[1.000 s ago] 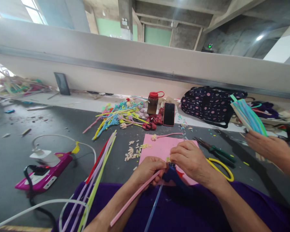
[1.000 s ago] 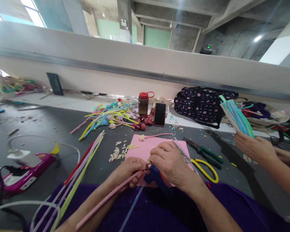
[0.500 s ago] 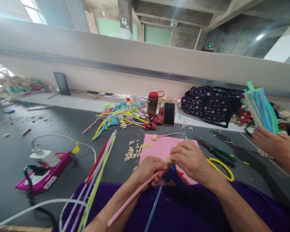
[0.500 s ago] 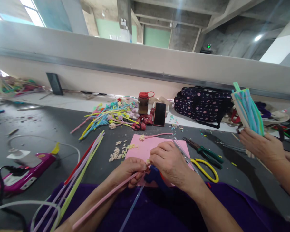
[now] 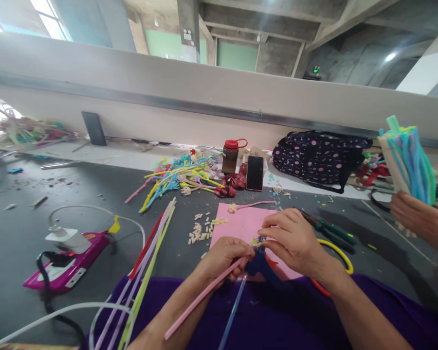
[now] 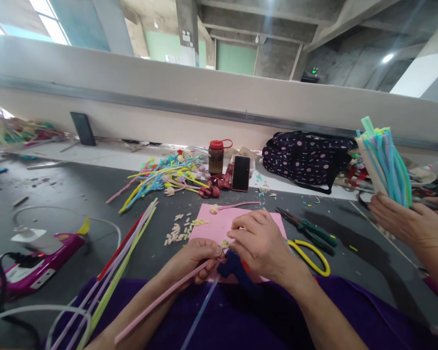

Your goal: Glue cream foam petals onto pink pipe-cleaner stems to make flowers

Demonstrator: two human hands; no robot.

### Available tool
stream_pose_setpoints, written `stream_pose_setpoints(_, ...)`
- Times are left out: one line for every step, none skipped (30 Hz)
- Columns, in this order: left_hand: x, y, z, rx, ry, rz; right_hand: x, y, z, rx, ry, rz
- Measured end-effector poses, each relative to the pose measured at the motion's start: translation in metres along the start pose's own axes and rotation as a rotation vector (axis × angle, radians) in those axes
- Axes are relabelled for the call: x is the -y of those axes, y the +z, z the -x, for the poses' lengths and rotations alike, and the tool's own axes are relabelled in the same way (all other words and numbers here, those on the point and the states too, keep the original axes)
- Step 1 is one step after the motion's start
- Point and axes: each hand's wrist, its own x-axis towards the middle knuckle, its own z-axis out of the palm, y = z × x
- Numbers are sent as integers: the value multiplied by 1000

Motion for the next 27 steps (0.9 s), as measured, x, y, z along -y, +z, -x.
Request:
stream_pose_setpoints(-1, 0, 0, 11, -5, 14, -1, -1, 0, -34, 12, -17)
stream_pose_setpoints(-1, 0, 1, 24, -13, 32, -2, -2, 0, -65, 28, -41)
stream_pose_setpoints(-2, 0, 1, 38, -22, 56, -3, -3, 0, -92, 51, -76)
stream_pose_setpoints(-2, -1, 1, 55, -31, 85, -3, -4, -1, -110, 78, -118)
stream_pose_setpoints(-3, -1, 2, 71, -40, 118, -3, -4, -1, -118, 103, -165)
stream_pose_setpoints(-3, -1, 2, 88, -48, 152, -2, -4, -2, -114, 125, -215)
stream_pose_setpoints(-3, -2, 3, 107, -53, 186, -2, -4, -2, -100, 141, -263)
stream_pose_setpoints(-3, -2, 3, 124, -56, 214, -1, -3, -3, -84, 152, -305)
stream_pose_setpoints(-3, -2, 3, 140, -57, 237, 0, -2, -3, -68, 162, -340)
stream_pose_setpoints(-3, -2, 4, 153, -56, 252, 0, -1, -3, -55, 169, -369)
stream_pose_setpoints(-3, -2, 4, 160, -53, 261, 1, 0, -3, -46, 176, -395)
stream_pose_setpoints(-3, -2, 4, 164, -52, 263, 2, 1, -3, -43, 181, -417)
stream_pose_setpoints(-3, -2, 4, 164, -55, 261, 3, 2, -4, -43, 186, -435)
stream_pose_setpoints(-2, -2, 4, 162, -62, 258, 3, 3, -4, -44, 190, -453)
stream_pose_setpoints(-2, -2, 4, 159, -70, 255, 3, 4, -4, -46, 193, -469)
stream_pose_setpoints(-2, -2, 4, 157, -77, 253, 4, 5, -4, -49, 196, -483)
stream_pose_setpoints(-2, -2, 4, 157, -84, 252, 4, 6, -5, -57, 204, -494)
stream_pose_setpoints(-2, -2, 4, 155, -85, 252, 4, 7, -5, -73, 221, -501)
stream_pose_setpoints(-3, -1, 4, 147, -79, 256, 4, 8, -4, -97, 253, -507)
stream_pose_setpoints(-4, -1, 5, 128, -70, 269, 4, 9, -4, -129, 299, -514)
stream_pose_setpoints(-5, 0, 6, 95, -54, 289, 4, 10, -3, -163, 357, -527)
stream_pose_setpoints(-6, 1, 7, 56, -31, 312, 5, 12, -3, -191, 421, -549)
stream_pose_setpoints(-7, 2, 9, 15, -4, 335, 6, 13, -2, -208, 483, -582)
stream_pose_setpoints(-8, 3, 10, -23, 27, 358, 8, 15, -2, -210, 536, -624)
stream_pose_setpoints(-9, 3, 11, -51, 53, 377, 10, 17, -2, -202, 576, -666)
stream_pose_setpoints(-10, 4, 13, -63, 70, 388, 12, 19, -2, -187, 605, -707)
stream_pose_setpoints(-10, 4, 14, -63, 78, 395, 15, 20, -2, -169, 624, -742)
